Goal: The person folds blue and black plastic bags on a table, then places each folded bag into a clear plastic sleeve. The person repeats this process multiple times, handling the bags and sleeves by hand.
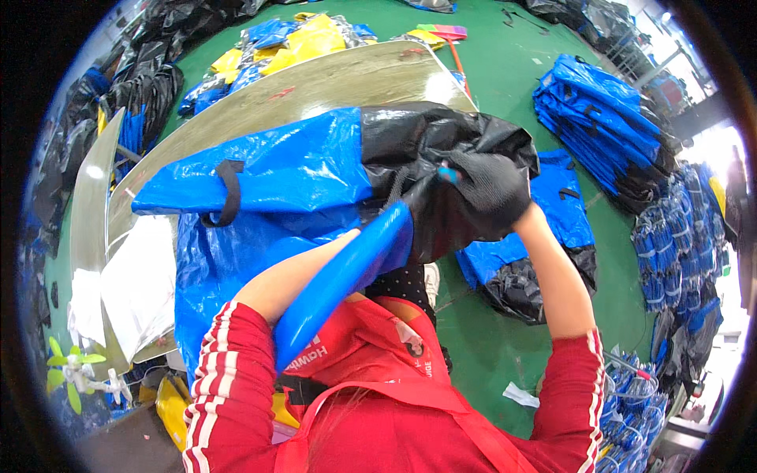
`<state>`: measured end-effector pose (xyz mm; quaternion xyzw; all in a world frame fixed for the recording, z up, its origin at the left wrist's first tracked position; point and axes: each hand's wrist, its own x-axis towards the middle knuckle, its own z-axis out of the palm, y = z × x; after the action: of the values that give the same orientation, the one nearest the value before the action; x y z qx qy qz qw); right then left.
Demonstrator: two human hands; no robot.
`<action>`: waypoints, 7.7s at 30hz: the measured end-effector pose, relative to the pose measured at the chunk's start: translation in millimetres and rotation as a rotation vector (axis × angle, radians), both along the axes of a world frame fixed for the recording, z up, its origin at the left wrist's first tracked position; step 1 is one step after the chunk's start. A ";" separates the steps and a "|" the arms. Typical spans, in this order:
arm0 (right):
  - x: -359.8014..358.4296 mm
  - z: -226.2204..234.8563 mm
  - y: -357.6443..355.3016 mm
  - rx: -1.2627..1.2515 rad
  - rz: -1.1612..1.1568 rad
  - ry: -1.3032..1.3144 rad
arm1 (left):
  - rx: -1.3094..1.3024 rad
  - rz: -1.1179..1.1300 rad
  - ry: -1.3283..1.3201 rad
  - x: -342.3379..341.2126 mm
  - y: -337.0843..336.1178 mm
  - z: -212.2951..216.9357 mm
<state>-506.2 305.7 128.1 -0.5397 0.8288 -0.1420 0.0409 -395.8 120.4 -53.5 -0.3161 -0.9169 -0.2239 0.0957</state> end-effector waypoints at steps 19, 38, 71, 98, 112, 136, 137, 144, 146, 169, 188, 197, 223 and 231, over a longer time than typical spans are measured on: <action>-55.0 -112.6 -36.5 0.274 -0.178 -0.060 | 1.048 1.521 -0.424 432.4 -168.0 20.9; -33.7 -129.7 -4.7 0.005 -0.144 0.350 | -0.197 1.401 -0.407 252.4 -189.4 82.8; -37.4 -112.3 -74.8 0.487 -0.197 0.029 | 0.085 0.716 -0.728 322.8 -222.6 66.2; -56.7 -66.1 27.5 0.072 -0.308 0.271 | -0.139 0.693 0.002 90.5 0.8 52.3; -28.3 -138.4 91.6 -1.339 -1.110 -0.888 | -0.158 0.610 -0.097 -1.3 44.7 60.0; 204.2 -107.2 -144.4 -0.017 0.115 0.167 | 0.074 1.532 -0.035 341.1 -148.4 -2.4; 209.6 -109.6 -151.2 0.009 0.131 0.219 | 0.107 1.571 0.033 341.5 -148.4 -8.0; 174.5 -116.0 -128.5 -0.042 0.172 0.277 | -0.131 1.597 0.023 339.5 -144.2 10.7; 156.0 -109.8 -115.0 -0.107 0.241 0.253 | -0.161 1.621 0.075 337.8 -143.8 7.9; -17.0 -94.9 5.6 -1.188 -0.581 -1.086 | 0.070 0.532 0.120 -19.2 23.8 30.3; 67.5 -86.7 -62.2 -0.205 0.278 -0.275 | -0.097 0.540 -0.048 123.6 -45.5 59.4; 67.8 -108.7 -120.2 -0.024 -0.253 0.311 | 0.064 0.661 -0.040 126.7 -47.7 43.9; 188.7 -161.0 -66.5 -0.557 0.313 -0.156 | 1.492 0.797 -0.373 188.2 -24.7 153.5; 177.3 -213.2 -49.0 -0.771 0.272 -0.286 | -0.235 0.250 0.047 46.2 -6.0 115.9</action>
<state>-328.9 256.7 -85.2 -0.5946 0.6225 -0.5079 -0.0311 -349.7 114.4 62.5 -0.2140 -0.9664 -0.0941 0.1068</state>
